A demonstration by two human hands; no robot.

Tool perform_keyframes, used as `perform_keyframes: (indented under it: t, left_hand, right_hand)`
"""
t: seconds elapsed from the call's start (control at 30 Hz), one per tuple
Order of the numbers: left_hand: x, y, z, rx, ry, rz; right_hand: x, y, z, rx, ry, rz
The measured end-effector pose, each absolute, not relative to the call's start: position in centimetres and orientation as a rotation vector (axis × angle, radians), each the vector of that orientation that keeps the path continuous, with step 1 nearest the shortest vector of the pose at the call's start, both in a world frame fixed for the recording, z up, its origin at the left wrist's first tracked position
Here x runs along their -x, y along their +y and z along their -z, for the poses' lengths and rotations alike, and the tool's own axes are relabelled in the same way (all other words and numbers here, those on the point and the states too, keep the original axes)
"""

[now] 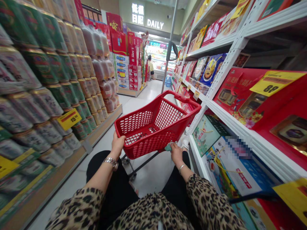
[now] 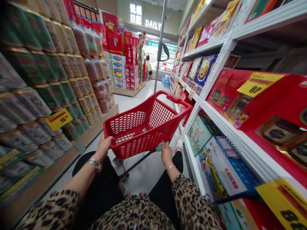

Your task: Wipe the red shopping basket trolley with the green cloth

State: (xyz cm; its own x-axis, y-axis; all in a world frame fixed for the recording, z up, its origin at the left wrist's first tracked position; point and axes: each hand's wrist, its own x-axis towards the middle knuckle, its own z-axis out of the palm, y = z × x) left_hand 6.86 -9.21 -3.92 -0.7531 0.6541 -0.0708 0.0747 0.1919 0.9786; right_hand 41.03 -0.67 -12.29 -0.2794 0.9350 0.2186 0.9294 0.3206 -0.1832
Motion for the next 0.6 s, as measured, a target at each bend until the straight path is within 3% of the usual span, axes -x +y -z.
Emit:
perform_keyframes:
  t: [0.47, 0.6]
  left_hand:
    - [-6.1, -8.6, 4.3, -0.673, 1.993, -1.598]
    - [-6.3, -8.7, 4.0, -0.707, 1.994, -1.615]
  right_hand:
    - [-31.4, -8.3, 11.7, 1.106, -2.460, -0.199]
    - [-29.7, -10.6, 9.6, 0.735, -2.451, -0.066]
